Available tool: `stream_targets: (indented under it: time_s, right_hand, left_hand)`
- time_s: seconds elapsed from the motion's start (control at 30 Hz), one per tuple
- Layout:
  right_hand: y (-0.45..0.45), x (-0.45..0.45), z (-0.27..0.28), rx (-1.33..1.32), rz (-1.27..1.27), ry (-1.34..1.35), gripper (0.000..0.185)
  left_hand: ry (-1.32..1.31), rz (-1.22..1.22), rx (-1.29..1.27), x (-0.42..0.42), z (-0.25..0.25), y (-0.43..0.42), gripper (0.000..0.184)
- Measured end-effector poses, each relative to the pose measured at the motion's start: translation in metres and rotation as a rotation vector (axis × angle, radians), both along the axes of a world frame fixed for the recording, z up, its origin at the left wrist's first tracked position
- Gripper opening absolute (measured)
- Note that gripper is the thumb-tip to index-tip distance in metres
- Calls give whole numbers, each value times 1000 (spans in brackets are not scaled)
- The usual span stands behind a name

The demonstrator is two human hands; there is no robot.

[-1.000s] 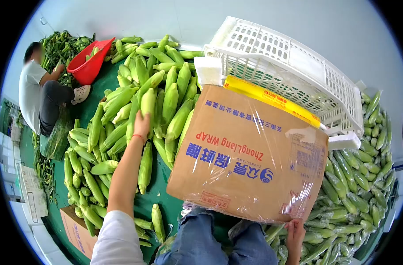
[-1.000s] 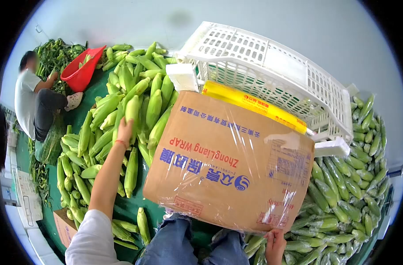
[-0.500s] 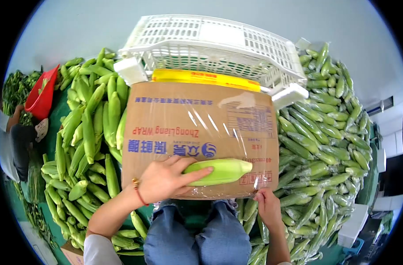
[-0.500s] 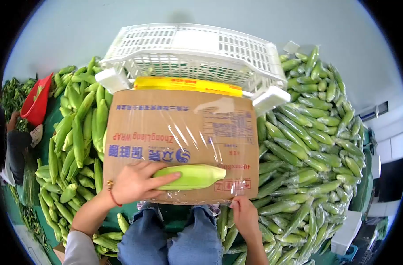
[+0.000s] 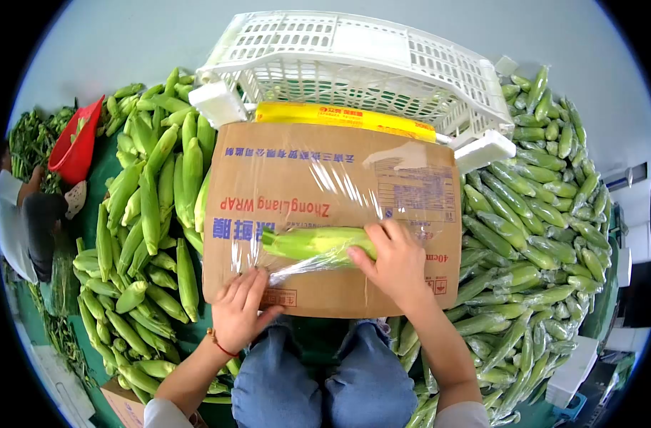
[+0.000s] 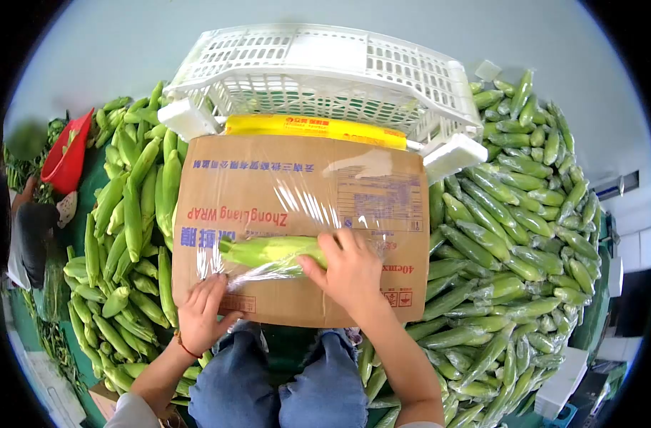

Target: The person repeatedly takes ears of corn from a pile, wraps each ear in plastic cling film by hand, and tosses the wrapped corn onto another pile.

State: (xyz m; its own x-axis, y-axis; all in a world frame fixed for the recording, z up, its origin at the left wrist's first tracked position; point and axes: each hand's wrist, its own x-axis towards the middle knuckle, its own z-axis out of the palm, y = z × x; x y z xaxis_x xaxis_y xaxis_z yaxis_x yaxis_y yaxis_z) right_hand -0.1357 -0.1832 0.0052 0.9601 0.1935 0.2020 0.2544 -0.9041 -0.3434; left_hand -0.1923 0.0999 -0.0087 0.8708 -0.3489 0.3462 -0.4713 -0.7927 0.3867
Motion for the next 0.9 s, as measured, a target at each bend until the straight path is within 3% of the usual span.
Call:
stream_targets:
  time_s: [0.07,0.1,0.13,0.17,0.23,0.27,0.33,0.37,0.47,0.5,0.53,0.6,0.7,0.8,0.9]
  right_hand:
    - [4,4,2,-19,10,-104,36]
    - [4,4,2,-15,45,-123,35]
    - [4,4,2,-11,73,-147,35]
    - [3,6,2,-8,93,-181,34]
    - [-1,12,-8,5,102,-200,36]
    - [-3,14,-12,9,99,-202,37]
    - [-2,17,-8,9,72,-208,33]
    - [0,18,-7,12,56,-205,32]
    - [2,22,14,-93,-9,330,35]
    - [3,16,13,-53,33,355,38]
    - [5,3,10,-15,79,385,41]
    - [5,-7,18,26,144,556,47]
    - [4,-11,34,95,135,276,46]
    - [-3,5,15,11,336,-147,54]
    - [-8,41,2,-153,444,-238,61]
  left_hand:
    - [102,-12,92,14,-7,36,14]
    - [304,234,-372,39,7,29,5]
    - [337,171,-446,72,23,27,5]
    - [36,10,-311,107,39,14,6]
    - [40,-209,-156,166,46,-19,8]
    - [110,-318,-147,184,30,-38,10]
    - [324,-407,231,182,9,-75,18]
    - [199,-361,268,170,3,-80,20]
    - [309,-296,387,102,45,-73,22]
    - [484,-303,286,78,49,-68,40]
    - [401,-353,156,57,46,-60,59]
    - [355,-326,166,37,33,-56,70]
    - [258,-219,228,63,26,-69,71]
    - [48,-34,234,132,6,-81,63]
    - [-127,-29,292,209,-10,-85,58]
